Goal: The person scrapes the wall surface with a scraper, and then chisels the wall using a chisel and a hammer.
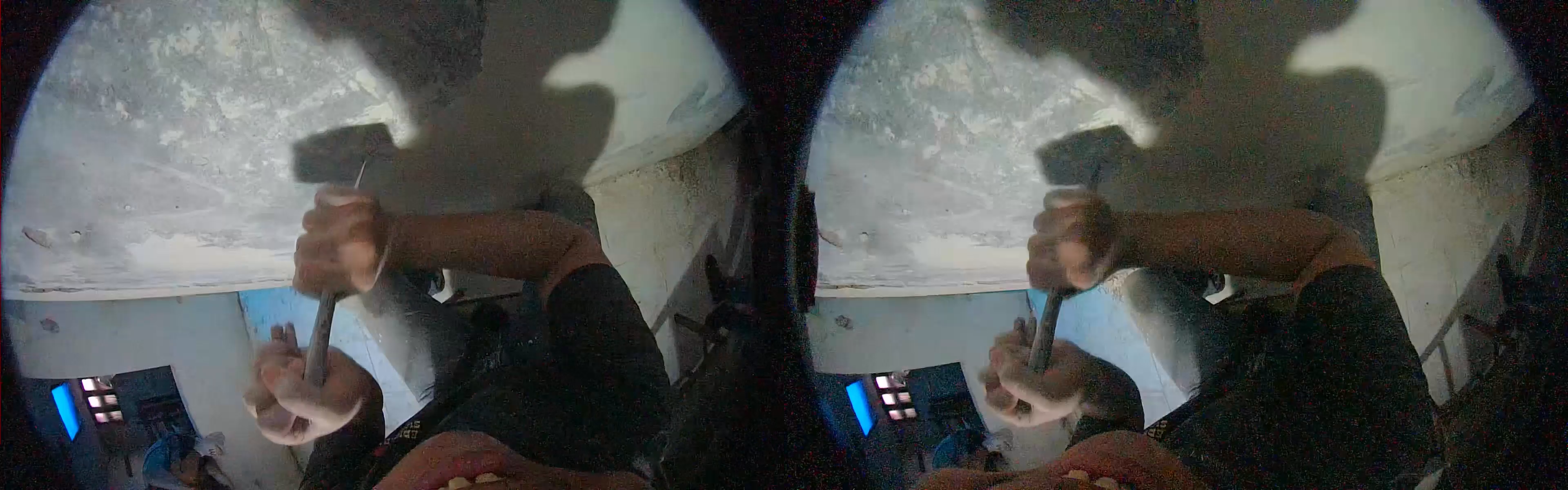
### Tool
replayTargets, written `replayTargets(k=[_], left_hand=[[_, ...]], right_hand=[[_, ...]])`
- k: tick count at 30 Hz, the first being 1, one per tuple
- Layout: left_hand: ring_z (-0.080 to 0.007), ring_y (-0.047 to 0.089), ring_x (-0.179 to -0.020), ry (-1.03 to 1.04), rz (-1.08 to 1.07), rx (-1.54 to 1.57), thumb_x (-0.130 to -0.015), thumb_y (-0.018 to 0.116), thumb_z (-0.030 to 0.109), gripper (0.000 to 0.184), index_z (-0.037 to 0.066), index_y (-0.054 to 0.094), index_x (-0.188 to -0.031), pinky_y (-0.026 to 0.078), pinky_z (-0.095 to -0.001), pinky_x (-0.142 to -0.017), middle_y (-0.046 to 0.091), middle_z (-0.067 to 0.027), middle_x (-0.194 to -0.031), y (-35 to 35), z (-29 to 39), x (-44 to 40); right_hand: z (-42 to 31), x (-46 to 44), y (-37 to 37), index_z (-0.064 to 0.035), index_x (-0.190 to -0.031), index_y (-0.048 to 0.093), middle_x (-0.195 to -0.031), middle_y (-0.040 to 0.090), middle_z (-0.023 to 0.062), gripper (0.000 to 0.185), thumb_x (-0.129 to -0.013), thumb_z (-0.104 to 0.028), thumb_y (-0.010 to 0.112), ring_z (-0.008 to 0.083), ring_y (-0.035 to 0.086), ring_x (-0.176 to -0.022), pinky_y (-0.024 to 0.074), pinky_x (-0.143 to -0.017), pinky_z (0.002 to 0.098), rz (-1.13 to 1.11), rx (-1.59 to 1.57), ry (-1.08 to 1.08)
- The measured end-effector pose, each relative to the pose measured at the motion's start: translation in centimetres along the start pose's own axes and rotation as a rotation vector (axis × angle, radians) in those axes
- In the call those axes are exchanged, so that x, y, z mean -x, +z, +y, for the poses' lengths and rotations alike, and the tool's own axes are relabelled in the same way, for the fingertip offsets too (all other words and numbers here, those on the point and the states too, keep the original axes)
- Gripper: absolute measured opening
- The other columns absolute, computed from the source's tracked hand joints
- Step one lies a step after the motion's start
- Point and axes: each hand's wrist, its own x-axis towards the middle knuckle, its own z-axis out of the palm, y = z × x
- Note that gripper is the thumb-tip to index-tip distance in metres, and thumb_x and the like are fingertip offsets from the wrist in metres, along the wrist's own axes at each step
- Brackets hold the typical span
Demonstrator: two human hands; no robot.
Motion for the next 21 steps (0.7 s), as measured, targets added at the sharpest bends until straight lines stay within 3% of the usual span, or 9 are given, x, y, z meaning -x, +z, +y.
replayTargets(k=[4,5,6,8,11,14,16,19,21], left_hand=[[-0.0139,0.052,-0.053,-0.125,-0.221,-0.284,-0.08,0.052,0.009,0.017,0.003,0.048,-0.065,0.044,-0.0282,-0.047,0.046,-0.0048,-0.056,1.8,-1.2,-1.2],[-0.0149,0.052,-0.052,0.413,-0.276,-0.526,-0.079,0.052,0.007,0.015,0.005,0.048,-0.064,0.044,-0.0273,-0.047,0.047,-0.0041,-0.057,0.7,-1.2,-1.0],[-0.0115,0.053,-0.056,0.009,-0.187,0.253,-0.083,0.046,0.0,0.012,0.002,0.057,-0.077,0.051,-0.025,-0.052,0.051,-0.0047,-0.065,-0.1,-1.2,-0.1],[-0.0126,0.052,-0.056,0.823,-0.28,-0.851,-0.083,0.046,0.0,0.012,0.002,0.054,-0.074,0.049,-0.0259,-0.052,0.049,-0.0047,-0.063,-0.3,-1.1,-1.1],[-0.0151,0.054,-0.058,0.106,-0.325,-0.396,-0.079,0.046,0.004,0.015,0.006,0.052,-0.066,0.044,-0.0243,-0.042,0.05,-0.0047,-0.07,1.1,-2.9,-1.2],[-0.0164,0.052,-0.05,-0.061,-0.038,0.22,-0.077,0.05,0.007,0.014,0.002,0.051,-0.065,0.05,-0.0271,-0.047,0.046,-0.0066,-0.058,0.3,-0.4,0.4],[-0.0143,0.05,-0.049,0.17,-0.155,-0.271,-0.075,0.054,0.006,0.017,0.002,0.046,-0.061,0.045,-0.0282,-0.044,0.051,-0.0087,-0.058,1.8,-1.7,1.1],[-0.0134,0.054,-0.055,-0.115,-0.166,-0.149,-0.082,0.057,0.003,0.018,0.004,0.051,-0.064,0.048,-0.0283,-0.048,0.051,-0.0051,-0.059,1.7,-0.9,-0.1],[-0.0143,0.058,-0.058,0.403,-0.244,-0.516,-0.082,0.058,0.007,0.014,0.001,0.056,-0.07,0.049,-0.0279,-0.049,0.055,-0.0057,-0.061,-0.4,-1.3,-0.3]], right_hand=[[-1.5,1.0,0.5,-0.0182,-0.055,0.045,-0.054,0.041,-0.0056,0.021,-0.053,-0.027,0.064,0.0122,0.044,-0.049,0.0333,-0.046,0.0272,0.024,0.168,0.046],[-2.2,0.7,0.3,-0.0191,-0.054,0.045,-0.053,0.04,-0.0063,0.021,-0.051,-0.027,0.064,0.0123,0.043,-0.048,0.0322,-0.045,0.0278,0.019,0.129,0.026],[-3.0,-0.2,0.2,-0.02,-0.053,0.044,-0.052,0.039,-0.007,0.021,-0.05,-0.027,0.064,0.0125,0.042,-0.047,0.0311,-0.044,0.0285,0.014,0.084,0.007],[-2.8,-0.5,-0.5,-0.0202,-0.052,0.043,-0.051,0.037,-0.0075,0.025,-0.047,-0.033,0.064,0.0125,0.042,-0.046,0.0313,-0.043,0.0292,0.015,0.119,0.004],[-2.1,1.1,0.7,-0.0191,-0.053,0.04,-0.054,0.037,-0.0046,0.024,-0.059,-0.024,0.064,0.0128,0.044,-0.053,0.0343,-0.051,0.0283,0.109,0.201,0.079],[-4.0,0.4,-0.3,-0.019,-0.055,0.043,-0.055,0.037,-0.0032,0.023,-0.065,-0.028,0.062,0.0141,0.045,-0.054,0.0362,-0.057,0.0307,-0.031,0.031,0.126],[-2.6,1.3,-0.1,-0.0192,-0.059,0.044,-0.057,0.038,-0.0041,0.021,-0.071,-0.026,0.059,0.0139,0.044,-0.052,0.0354,-0.056,0.0311,-0.056,0.123,0.088],[-0.9,2.6,0.2,-0.0193,-0.061,0.044,-0.059,0.041,-0.0047,0.02,-0.075,-0.024,0.057,0.0136,0.043,-0.052,0.0348,-0.054,0.0314,-0.055,0.238,0.054],[0.1,2.6,0.6,-0.0191,-0.058,0.043,-0.059,0.043,-0.0041,0.022,-0.072,-0.025,0.058,0.0135,0.044,-0.054,0.0352,-0.054,0.0313,0.007,0.242,0.068]])
